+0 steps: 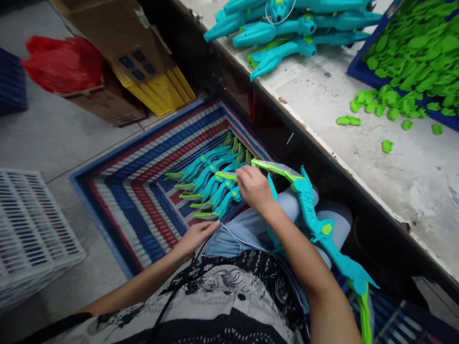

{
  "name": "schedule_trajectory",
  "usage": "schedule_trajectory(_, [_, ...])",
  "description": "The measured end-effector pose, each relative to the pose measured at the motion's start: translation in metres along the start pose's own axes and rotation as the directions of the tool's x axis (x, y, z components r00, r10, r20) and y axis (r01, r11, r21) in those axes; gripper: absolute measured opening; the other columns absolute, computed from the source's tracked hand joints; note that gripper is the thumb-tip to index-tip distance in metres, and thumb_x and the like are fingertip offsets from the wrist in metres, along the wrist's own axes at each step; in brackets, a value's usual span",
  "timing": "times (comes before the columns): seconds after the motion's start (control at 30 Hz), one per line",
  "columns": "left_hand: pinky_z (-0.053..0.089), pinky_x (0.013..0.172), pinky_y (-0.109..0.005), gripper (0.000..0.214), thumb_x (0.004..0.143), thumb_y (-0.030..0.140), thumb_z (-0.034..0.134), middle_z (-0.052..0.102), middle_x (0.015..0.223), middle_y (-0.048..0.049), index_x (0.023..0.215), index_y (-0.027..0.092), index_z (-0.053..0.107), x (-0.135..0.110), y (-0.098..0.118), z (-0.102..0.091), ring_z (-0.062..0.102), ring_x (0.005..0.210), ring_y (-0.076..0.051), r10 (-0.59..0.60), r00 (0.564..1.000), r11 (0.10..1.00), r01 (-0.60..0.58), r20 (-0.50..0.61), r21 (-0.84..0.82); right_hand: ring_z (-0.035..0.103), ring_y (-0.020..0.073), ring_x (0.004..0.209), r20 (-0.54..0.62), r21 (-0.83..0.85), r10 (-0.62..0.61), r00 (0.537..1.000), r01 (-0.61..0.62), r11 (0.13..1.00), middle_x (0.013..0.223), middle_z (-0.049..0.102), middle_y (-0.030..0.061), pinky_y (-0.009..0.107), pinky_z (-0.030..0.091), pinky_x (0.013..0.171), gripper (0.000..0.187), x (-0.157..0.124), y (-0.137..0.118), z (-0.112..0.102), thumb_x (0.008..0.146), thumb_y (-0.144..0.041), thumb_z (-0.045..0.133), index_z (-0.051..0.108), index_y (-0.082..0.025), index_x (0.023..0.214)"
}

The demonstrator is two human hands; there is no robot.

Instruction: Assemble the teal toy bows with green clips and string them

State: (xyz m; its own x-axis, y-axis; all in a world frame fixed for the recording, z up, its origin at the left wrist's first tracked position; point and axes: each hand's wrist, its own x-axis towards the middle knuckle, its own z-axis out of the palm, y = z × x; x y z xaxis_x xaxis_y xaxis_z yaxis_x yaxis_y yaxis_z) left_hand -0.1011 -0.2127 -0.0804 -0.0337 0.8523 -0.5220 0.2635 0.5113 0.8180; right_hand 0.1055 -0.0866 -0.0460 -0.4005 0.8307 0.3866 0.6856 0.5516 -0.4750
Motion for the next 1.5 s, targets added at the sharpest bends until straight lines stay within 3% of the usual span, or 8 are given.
schedule_trajectory(0.1, [0.049, 0.077, -0.033, 0.015, 0.073, 0.034, 0.070, 0.073, 0.085, -0.0047, 0.081, 0.022, 0.075, -0.016, -0.010, 0.017, 0.066, 0.083, -0.025, -0.079, 0.996, 0.997, 0.080, 0.035, -0.021, 0.046, 0.0304, 0.121, 0.276, -0.127, 0.113, 0.955, -0.081, 0.989, 0.131, 0.050, 0.0211, 0.047, 0.038, 0.103, 0.045, 0.003, -0.015, 0.030, 0.087, -0.017, 0.055, 0.050, -0.011, 0.131])
schedule_trajectory(0.23, [0.048, 0.071, -0.027, 0.007, 0.070, 0.024, 0.072, 0.070, 0.077, -0.0036, 0.068, 0.018, 0.072, -0.009, 0.004, 0.033, 0.064, 0.081, -0.022, -0.225, 0.974, 0.957, 0.228, 0.039, -0.179, 0.050, 0.0352, 0.113, 0.393, -0.332, 0.405, 0.826, -0.284, 0.900, 0.121, 0.053, 0.0239, 0.053, 0.042, 0.092, 0.049, 0.005, -0.013, 0.047, 0.086, -0.011, 0.053, 0.047, -0.012, 0.134])
schedule_trajectory(0.37, [0.051, 0.068, -0.028, 0.015, 0.075, 0.026, 0.071, 0.066, 0.072, -0.0029, 0.069, 0.016, 0.062, -0.004, 0.034, 0.022, 0.065, 0.074, -0.017, -0.285, 0.930, 0.706, 0.368, 0.233, -0.605, 0.057, 0.0256, 0.102, 0.444, 0.086, 0.350, 0.825, -0.428, 0.900, 0.110, 0.060, 0.0119, 0.042, 0.045, 0.090, 0.044, 0.002, -0.003, 0.036, 0.082, -0.018, 0.062, 0.052, -0.018, 0.125])
schedule_trajectory(0.47, [0.052, 0.062, -0.028, 0.023, 0.072, 0.031, 0.076, 0.053, 0.054, 0.0034, 0.072, 0.017, 0.059, 0.000, 0.062, 0.007, 0.055, 0.053, -0.011, -0.104, 0.954, 0.544, 0.290, 0.280, -0.788, 0.062, 0.0184, 0.082, 0.530, 0.570, 0.299, 0.794, -0.594, 0.568, 0.092, 0.064, 0.0016, 0.035, 0.051, 0.079, 0.042, -0.005, 0.000, 0.030, 0.076, -0.033, 0.068, 0.051, -0.022, 0.113])
schedule_trajectory(0.57, [0.043, 0.048, -0.022, 0.030, 0.067, 0.033, 0.081, 0.048, 0.046, 0.0065, 0.079, 0.015, 0.061, 0.011, 0.088, -0.005, 0.042, 0.041, -0.007, 0.070, 0.973, 0.619, 0.131, 0.221, -0.775, 0.064, 0.0170, 0.079, 0.585, 0.745, 0.306, 0.751, -0.646, 0.164, 0.089, 0.066, -0.0003, 0.034, 0.054, 0.075, 0.042, -0.014, 0.001, 0.029, 0.069, -0.041, 0.074, 0.051, -0.024, 0.100])
schedule_trajectory(0.63, [0.038, 0.044, -0.020, 0.035, 0.063, 0.034, 0.083, 0.055, 0.048, 0.0040, 0.083, 0.013, 0.062, 0.022, 0.101, -0.010, 0.041, 0.040, -0.006, 0.127, 0.967, 0.712, 0.067, 0.222, -0.699, 0.066, 0.0165, 0.080, 0.582, 0.776, 0.319, 0.748, -0.628, 0.058, 0.090, 0.067, -0.0002, 0.034, 0.055, 0.076, 0.044, -0.018, -0.001, 0.028, 0.065, -0.041, 0.077, 0.051, -0.024, 0.096])
schedule_trajectory(1.0, [0.034, 0.042, -0.019, 0.027, 0.068, 0.033, 0.075, 0.061, 0.051, 0.0006, 0.070, 0.014, 0.056, 0.063, 0.144, -0.007, 0.045, 0.039, -0.006, 0.268, 0.963, 0.876, -0.229, 0.034, -0.424, 0.068, 0.0184, 0.081, 0.581, 0.769, 0.354, 0.733, -0.637, 0.056, 0.091, 0.070, 0.0007, 0.036, 0.057, 0.078, 0.044, -0.017, -0.011, 0.017, 0.063, -0.041, 0.081, 0.055, -0.023, 0.094])
schedule_trajectory(1.5, [0.038, 0.045, -0.019, 0.018, 0.075, 0.031, 0.065, 0.061, 0.054, 0.0028, 0.074, 0.016, 0.057, 0.069, 0.140, 0.005, 0.050, 0.043, -0.008, 0.359, 0.929, 0.892, -0.369, -0.087, -0.263, 0.069, 0.0189, 0.081, 0.574, 0.774, 0.359, 0.736, -0.631, 0.055, 0.090, 0.071, 0.0009, 0.037, 0.056, 0.081, 0.045, -0.017, -0.010, 0.019, 0.063, -0.040, 0.081, 0.057, -0.023, 0.096])
